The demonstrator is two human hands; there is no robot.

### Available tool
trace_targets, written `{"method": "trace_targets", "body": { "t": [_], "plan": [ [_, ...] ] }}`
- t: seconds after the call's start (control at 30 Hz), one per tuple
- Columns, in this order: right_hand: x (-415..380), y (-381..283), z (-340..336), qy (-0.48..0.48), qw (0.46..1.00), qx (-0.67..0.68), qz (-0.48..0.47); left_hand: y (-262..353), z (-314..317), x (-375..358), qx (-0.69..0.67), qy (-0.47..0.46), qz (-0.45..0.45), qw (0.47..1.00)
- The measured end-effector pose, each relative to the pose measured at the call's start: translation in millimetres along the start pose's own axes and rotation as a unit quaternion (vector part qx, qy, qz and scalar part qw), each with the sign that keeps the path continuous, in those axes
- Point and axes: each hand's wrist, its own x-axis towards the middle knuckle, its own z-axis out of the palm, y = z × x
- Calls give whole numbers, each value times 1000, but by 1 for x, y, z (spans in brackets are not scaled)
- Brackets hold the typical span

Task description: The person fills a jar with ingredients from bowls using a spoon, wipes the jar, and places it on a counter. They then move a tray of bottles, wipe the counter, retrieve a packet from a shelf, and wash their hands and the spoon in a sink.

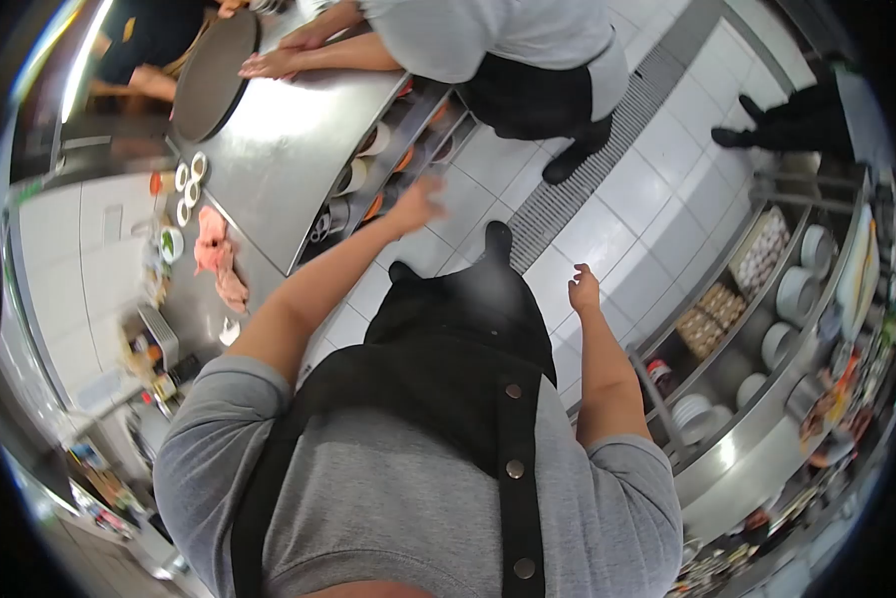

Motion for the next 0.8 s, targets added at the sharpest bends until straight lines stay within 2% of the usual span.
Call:
{"method": "trace_targets", "body": {
  "t": [0.03, 0.1, 0.13, 0.17, 0.2, 0.23, 0.27, 0.3, 0.33, 0.37, 0.4, 0.43, 0.47, 0.5, 0.57, 0.6, 0.63, 0.67, 0.7, 0.73, 0.77, 0.8],
  "plan": [
    [9, -12, -7, -3, 1000, -15, -19, 32, -13, -45, -21, -79, -27, 996],
    [28, -42, -18, 29, 992, 52, -113, -24, -4, -107, 102, -59, 47, 992],
    [39, -66, -18, 63, 981, 60, -173, -55, -1, -138, 83, -19, -14, 996],
    [50, -96, -21, 51, 980, 54, -185, -88, 1, -171, 63, 20, -74, 995],
    [68, -121, -15, 60, 961, 78, -258, -124, 0, -207, 42, 73, -135, 987],
    [88, -147, -7, 49, 946, 99, -304, -138, -2, -241, -53, 137, -301, 942],
    [102, -182, -5, 56, 921, 10, -384, -168, 3, -279, -111, 240, -353, 897],
    [94, -233, -7, 14, 917, 32, -398, -190, 7, -314, -212, 337, -430, 811],
    [102, -270, 5, -62, 906, -20, -417, -243, 27, -352, -220, 436, -461, 741],
    [104, -310, 21, -188, 871, -57, -450, -252, 33, -382, -245, 465, -515, 677],
    [97, -348, 38, -312, 817, -97, -475, -232, 34, -403, -308, 475, -524, 637],
    [65, -399, 41, -422, 773, -177, -440, -207, 34, -421, -370, 485, -527, 591],
    [21, -455, 39, -520, 710, -261, -397, -196, 43, -436, -385, 457, -541, 591],
    [-15, -494, 47, -531, 683, -277, -418, -189, 54, -452, -402, 429, -554, 590],
    [-80, -551, 69, -591, 602, -308, -440, -186, 88, -468, -349, 408, -579, 613],
    [-107, -575, 83, -599, 577, -320, -453, -185, 105, -472, -338, 411, -577, 620],
    [-132, -596, 97, -587, 573, -301, -487, -187, 128, -470, -341, 482, -529, 610],
    [-150, -612, 113, -572, 573, -277, -517, -204, 146, -469, -391, 456, -548, 582],
    [-155, -621, 142, -575, 562, -281, -524, -183, 138, -462, -394, 435, -559, 586],
    [-153, -626, 181, -458, 530, -150, -698, -176, 139, -458, -344, 461, -520, 632],
    [-154, -635, 209, -313, 468, -6, -826, -176, 137, -453, -317, 482, -493, 651],
    [-162, -653, 219, -313, 467, -6, -827, -176, 125, -448, -164, 500, -458, 716]
  ]
}}
